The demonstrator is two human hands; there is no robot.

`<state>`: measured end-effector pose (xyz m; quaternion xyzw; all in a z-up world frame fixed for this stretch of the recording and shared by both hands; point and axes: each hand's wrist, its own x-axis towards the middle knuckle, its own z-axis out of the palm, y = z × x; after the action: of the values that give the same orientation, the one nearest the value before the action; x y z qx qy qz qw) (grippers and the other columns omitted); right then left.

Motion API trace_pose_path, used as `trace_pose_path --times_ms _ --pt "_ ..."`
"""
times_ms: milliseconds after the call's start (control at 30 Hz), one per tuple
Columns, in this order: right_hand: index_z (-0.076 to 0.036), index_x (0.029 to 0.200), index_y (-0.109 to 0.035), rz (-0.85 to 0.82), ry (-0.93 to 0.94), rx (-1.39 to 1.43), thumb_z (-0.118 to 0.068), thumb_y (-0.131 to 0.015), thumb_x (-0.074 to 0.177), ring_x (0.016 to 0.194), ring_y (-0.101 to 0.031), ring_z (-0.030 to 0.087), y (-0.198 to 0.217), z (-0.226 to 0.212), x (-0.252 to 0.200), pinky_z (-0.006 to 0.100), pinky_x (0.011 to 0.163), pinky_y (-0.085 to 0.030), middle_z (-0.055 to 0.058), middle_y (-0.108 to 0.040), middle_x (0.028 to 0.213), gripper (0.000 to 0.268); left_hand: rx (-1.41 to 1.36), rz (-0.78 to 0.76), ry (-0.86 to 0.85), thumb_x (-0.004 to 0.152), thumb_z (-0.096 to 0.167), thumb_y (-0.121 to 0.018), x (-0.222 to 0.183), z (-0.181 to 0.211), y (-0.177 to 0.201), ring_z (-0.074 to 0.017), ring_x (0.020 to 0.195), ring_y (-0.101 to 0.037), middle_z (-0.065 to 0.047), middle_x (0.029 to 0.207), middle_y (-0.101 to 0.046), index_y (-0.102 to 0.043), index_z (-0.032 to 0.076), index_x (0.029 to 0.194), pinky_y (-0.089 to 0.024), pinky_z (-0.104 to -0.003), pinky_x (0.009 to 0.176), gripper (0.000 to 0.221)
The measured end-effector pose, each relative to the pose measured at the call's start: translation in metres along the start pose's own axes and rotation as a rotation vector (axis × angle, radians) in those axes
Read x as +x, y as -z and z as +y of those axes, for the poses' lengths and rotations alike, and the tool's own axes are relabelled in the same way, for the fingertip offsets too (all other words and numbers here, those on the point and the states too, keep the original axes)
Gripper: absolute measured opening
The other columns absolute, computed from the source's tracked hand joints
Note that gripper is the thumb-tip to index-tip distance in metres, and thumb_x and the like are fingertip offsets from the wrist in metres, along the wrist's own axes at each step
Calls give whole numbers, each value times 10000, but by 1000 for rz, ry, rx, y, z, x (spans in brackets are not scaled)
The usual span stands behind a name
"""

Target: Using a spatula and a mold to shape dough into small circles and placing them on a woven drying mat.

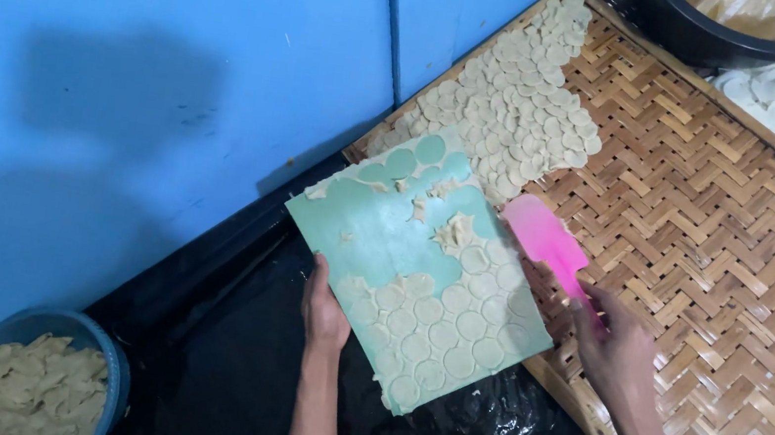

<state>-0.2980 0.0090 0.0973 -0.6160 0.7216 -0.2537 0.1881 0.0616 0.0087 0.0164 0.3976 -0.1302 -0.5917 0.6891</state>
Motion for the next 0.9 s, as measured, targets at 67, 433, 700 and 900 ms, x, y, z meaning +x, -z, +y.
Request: trace_pose_path --times_ms 67,433,700,900 --pt "-120 1300 -698 -93 -52 0 -294 -656 964 776 -754 258 -6 -13 -3 404 695 -608 167 -775 986 381 -18 -26 6 1008 505 -478 0 -2 10 -295 1409 -452 -155 1584 -413 -306 18 1573 -380 -420 1142 766" --pt "-119 1300 -695 -120 145 -108 -261 -629 967 650 -733 263 -51 -26 -18 416 616 -619 166 -752 1021 368 -112 -15 94 983 534 -509 3 -5 24 -289 1425 -411 -121 1616 -365 -258 68 1606 -343 -424 1162 817" --pt "-86 1264 -693 -151 193 -62 -231 -592 977 583 -720 266 -66 -31 -20 420 520 -624 168 -728 1085 336 -107 -39 86 992 549 -491 0 -1 20 -300 1450 -393 -133 1632 -346 -234 70 1618 -337 -437 1175 829" --pt "-144 1365 -654 -299 197 -94 -209 -570 1006 607 -723 251 -70 -74 -39 382 508 -627 105 -727 1075 374 -112 -35 82 986 545 -485 2 -4 23 -294 1452 -388 -122 1628 -338 -199 107 1623 -336 -441 1180 824"
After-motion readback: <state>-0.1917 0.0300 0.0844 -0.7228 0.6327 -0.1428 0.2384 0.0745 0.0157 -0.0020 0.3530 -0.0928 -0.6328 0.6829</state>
